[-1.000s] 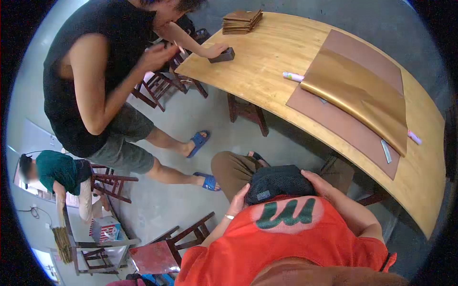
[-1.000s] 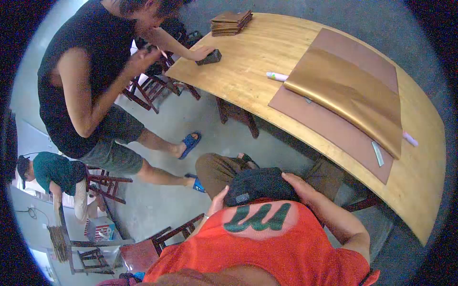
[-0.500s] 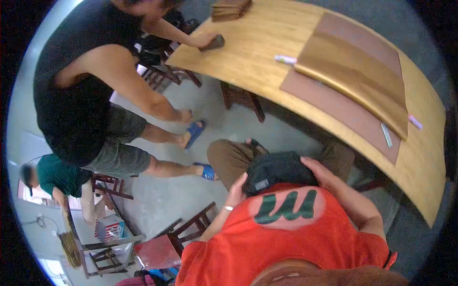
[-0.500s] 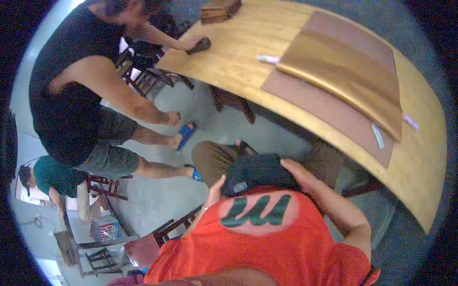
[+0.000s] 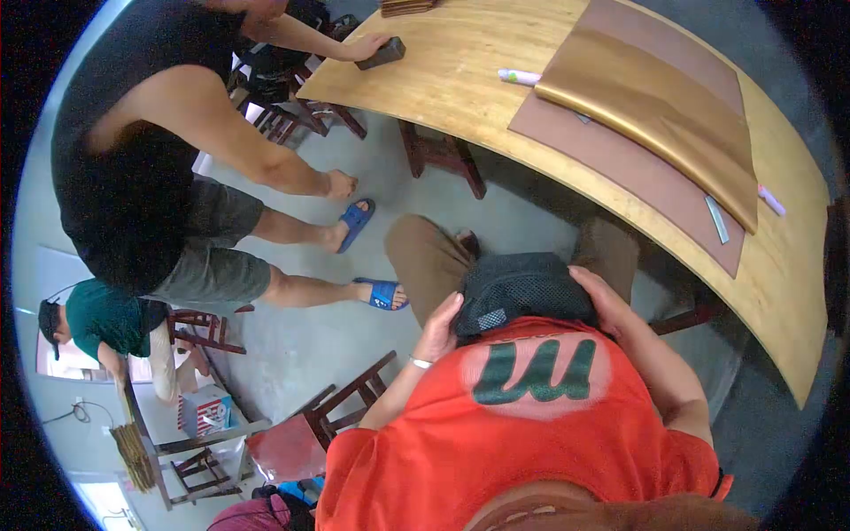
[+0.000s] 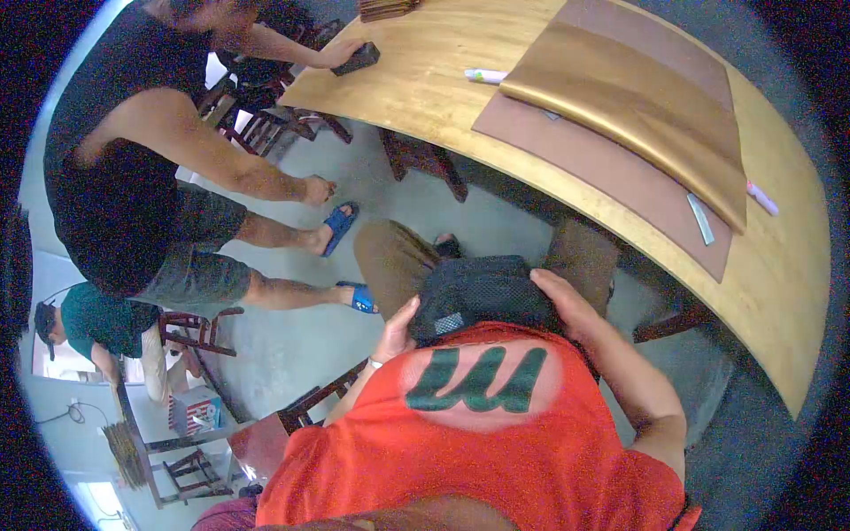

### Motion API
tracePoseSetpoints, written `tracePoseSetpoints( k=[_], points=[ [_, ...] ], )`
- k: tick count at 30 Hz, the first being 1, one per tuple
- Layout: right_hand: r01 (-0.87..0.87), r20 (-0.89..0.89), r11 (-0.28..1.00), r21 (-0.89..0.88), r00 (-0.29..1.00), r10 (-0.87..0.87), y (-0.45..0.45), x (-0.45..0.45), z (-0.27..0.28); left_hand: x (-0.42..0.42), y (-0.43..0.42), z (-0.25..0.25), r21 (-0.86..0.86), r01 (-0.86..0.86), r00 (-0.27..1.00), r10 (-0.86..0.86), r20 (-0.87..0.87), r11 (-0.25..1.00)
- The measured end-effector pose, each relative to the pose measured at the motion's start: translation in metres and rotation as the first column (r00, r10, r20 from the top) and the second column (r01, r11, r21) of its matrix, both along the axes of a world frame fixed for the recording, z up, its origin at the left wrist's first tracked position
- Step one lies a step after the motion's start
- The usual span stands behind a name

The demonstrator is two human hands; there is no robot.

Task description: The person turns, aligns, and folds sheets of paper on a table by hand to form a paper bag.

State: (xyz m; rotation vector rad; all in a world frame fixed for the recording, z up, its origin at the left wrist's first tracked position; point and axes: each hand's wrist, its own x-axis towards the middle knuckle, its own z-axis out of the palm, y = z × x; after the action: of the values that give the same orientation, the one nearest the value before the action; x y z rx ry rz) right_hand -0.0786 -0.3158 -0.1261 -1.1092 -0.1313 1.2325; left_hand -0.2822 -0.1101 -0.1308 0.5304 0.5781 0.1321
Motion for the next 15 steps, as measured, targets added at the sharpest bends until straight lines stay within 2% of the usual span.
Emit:
tracePoseSetpoints(
  k=[2,4,6,8,9,10,11,12,13,15],
  points=[
    [0.018,-0.011,1.0,0.012,1.0,-0.018,-0.004,0.001,-0.002,0.003,-0.003,0.01,0.063,0.041,0.999,-0.043,0.03,0.997],
    [0.013,0.071,1.0,0.011,0.997,-0.014,-0.007,0.004,-0.004,0.007,-0.002,0.006,0.055,0.041,0.998,-0.044,0.043,0.998],
    [0.003,0.082,1.0,0.012,0.997,-0.004,-0.009,0.004,0.002,0.007,0.001,-0.003,0.031,0.052,0.998,-0.054,0.037,0.998],
    [-0.01,0.116,1.0,-0.024,0.993,0.013,-0.011,0.002,0.009,0.011,0.009,-0.022,0.011,0.038,0.999,-0.038,-0.019,0.999],
    [-0.008,0.129,0.997,-0.075,0.991,0.018,-0.014,0.003,0.008,0.009,0.013,-0.043,0.254,0.062,0.997,-0.071,0.025,0.965],
    [0.009,0.222,0.995,-0.102,0.975,0.014,-0.018,0.01,-0.016,-0.002,0.024,-0.097,0.231,0.08,0.996,-0.085,0.011,0.97],
    [0.025,0.302,0.99,-0.137,0.953,0.018,-0.029,0.01,-0.042,-0.011,0.04,-0.134,0.548,0.175,0.983,-0.173,-0.055,0.818],
    [0.049,0.256,0.978,-0.203,0.967,0.004,-0.043,0.002,-0.044,0.012,0.021,-0.065,0.329,0.146,0.986,-0.111,-0.122,0.933],
    [0.095,0.246,0.968,-0.233,0.969,-0.036,-0.044,-0.003,-0.038,0.019,0.02,-0.046,0.171,0.083,0.985,-0.054,-0.166,0.982],
    [0.173,0.262,0.952,-0.253,0.959,-0.105,-0.028,-0.003,-0.02,0.035,0.017,-0.021,-0.012,0.08,0.986,-0.081,-0.147,0.997]
  ],
)
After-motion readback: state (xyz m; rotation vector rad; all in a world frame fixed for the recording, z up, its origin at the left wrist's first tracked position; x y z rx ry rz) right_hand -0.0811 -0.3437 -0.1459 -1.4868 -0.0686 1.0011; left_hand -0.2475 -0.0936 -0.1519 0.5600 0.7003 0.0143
